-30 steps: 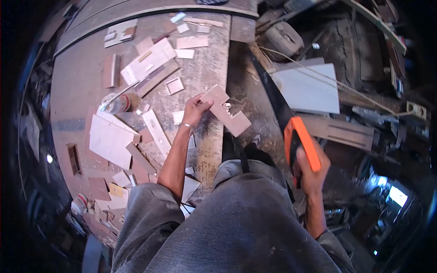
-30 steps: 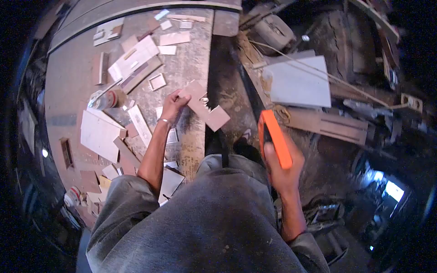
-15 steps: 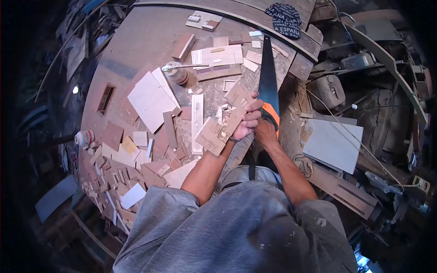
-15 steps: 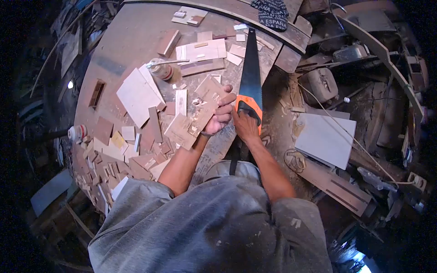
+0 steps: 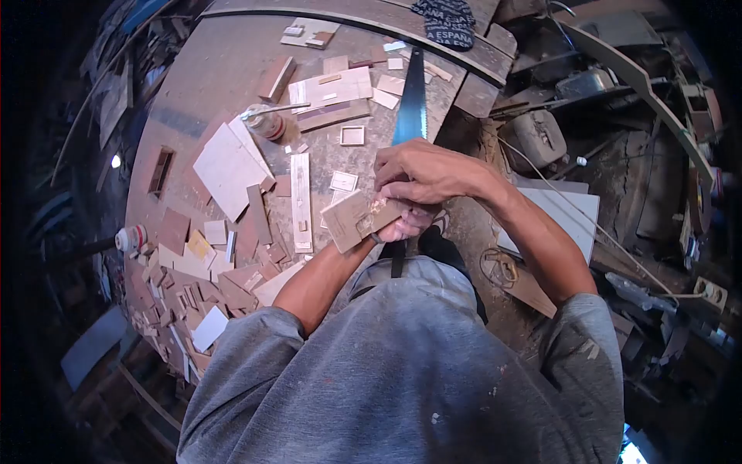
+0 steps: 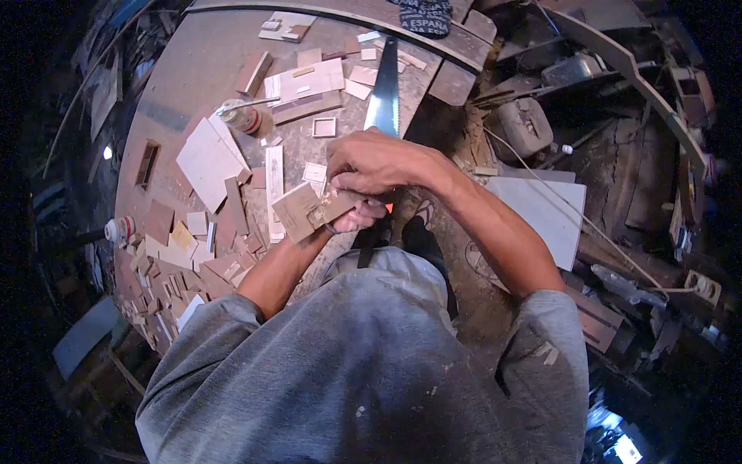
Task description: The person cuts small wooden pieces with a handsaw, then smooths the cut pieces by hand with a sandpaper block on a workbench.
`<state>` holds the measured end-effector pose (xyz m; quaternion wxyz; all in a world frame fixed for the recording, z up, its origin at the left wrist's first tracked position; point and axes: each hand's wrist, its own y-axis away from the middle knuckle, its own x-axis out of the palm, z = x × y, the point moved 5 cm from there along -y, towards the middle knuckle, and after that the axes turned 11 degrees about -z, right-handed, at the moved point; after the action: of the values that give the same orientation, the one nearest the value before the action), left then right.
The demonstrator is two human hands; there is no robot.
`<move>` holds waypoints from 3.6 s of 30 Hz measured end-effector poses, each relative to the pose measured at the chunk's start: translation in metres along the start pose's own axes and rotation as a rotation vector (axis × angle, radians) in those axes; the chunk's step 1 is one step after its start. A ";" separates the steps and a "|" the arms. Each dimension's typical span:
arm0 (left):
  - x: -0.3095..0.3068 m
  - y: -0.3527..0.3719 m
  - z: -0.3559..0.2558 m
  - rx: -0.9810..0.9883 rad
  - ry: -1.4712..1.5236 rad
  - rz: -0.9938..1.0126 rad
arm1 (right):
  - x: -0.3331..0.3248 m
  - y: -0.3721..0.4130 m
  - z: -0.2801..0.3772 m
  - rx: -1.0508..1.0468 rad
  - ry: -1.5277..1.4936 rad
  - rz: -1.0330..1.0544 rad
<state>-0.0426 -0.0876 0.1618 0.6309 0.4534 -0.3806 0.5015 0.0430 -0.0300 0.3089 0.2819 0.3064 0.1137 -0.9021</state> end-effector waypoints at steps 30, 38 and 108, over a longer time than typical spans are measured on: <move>-0.046 -0.012 0.097 -0.344 0.387 0.339 | 0.008 0.122 -0.102 0.715 -0.049 -1.101; -0.086 -0.011 0.090 -0.288 0.229 -0.055 | 0.073 0.122 -0.032 0.538 -0.361 -0.321; -0.110 0.013 -0.101 0.401 -2.859 -0.298 | 0.097 0.126 0.129 1.239 -1.163 -1.936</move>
<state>-0.0759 -0.0217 0.0313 -0.3081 0.6699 -0.5476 -0.3956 -0.0100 -0.2241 0.3466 -0.6646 -0.2574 -0.2858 -0.6406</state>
